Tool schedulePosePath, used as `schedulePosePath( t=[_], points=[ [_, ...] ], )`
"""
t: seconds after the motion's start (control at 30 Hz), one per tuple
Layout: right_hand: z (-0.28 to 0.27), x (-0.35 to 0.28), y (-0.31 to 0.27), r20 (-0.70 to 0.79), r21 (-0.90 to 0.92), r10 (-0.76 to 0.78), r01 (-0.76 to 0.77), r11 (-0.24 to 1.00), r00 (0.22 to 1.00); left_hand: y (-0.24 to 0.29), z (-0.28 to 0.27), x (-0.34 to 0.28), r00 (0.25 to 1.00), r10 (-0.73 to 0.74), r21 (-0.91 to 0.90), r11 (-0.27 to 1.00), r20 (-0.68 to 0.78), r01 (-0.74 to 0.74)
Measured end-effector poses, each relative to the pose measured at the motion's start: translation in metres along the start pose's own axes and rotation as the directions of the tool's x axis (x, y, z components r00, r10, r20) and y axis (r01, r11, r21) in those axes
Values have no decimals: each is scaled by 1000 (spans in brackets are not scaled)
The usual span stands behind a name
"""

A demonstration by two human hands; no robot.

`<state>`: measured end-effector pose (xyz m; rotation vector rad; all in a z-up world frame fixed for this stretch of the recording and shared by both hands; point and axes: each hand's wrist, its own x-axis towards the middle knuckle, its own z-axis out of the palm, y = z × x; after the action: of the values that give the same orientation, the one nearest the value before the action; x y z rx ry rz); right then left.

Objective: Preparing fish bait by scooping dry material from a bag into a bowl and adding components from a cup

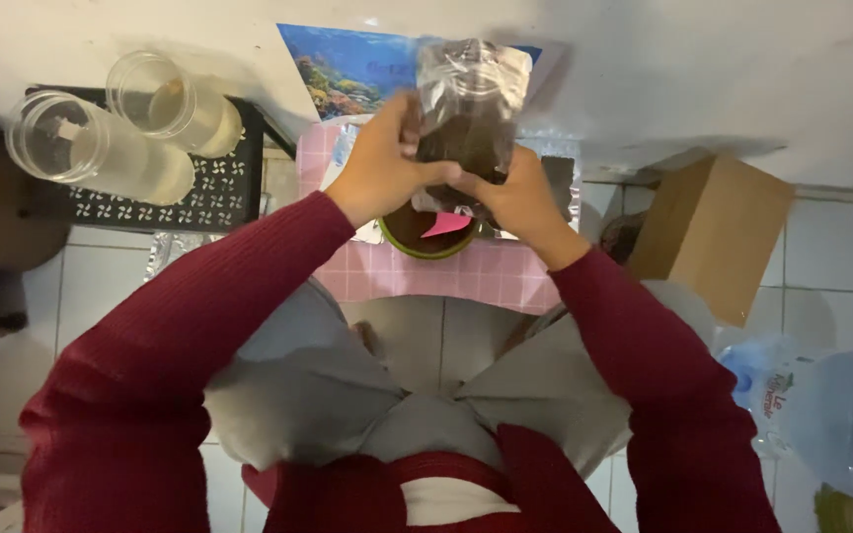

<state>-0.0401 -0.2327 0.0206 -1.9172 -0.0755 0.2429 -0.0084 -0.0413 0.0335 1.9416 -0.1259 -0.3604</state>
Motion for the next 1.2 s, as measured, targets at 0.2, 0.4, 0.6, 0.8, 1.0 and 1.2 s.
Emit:
schedulePosePath(
  t=[0.2, 0.4, 0.6, 0.8, 1.0, 1.2],
  points=[
    [-3, 7, 47, 2, 313, -34, 32, 949, 999, -12, 10, -5, 998, 50, -194, 980, 43, -41],
    [1, -7, 19, 12, 319, -33, 27, 947, 999, -1, 11, -19, 1000, 22, -218, 976, 3, -20],
    [-9, -7, 15, -73, 261, -160, 174, 950, 984, -34, 18, -1, 999, 11, -159, 987, 53, -2],
    [-18, 6, 91, -141, 187, -144, 170, 968, 979, -30, 13, -8, 987, 31, -108, 994, 157, -14],
    [-19, 1, 88, -226, 192, -124, 169, 967, 966, -52, 32, -4, 973, 32, -109, 994, 227, -8],
    [-16, -15, 14, -91, 238, -117, 136, 962, 989, -52, 26, 1, 985, 59, -177, 984, 164, -29]
  ],
)
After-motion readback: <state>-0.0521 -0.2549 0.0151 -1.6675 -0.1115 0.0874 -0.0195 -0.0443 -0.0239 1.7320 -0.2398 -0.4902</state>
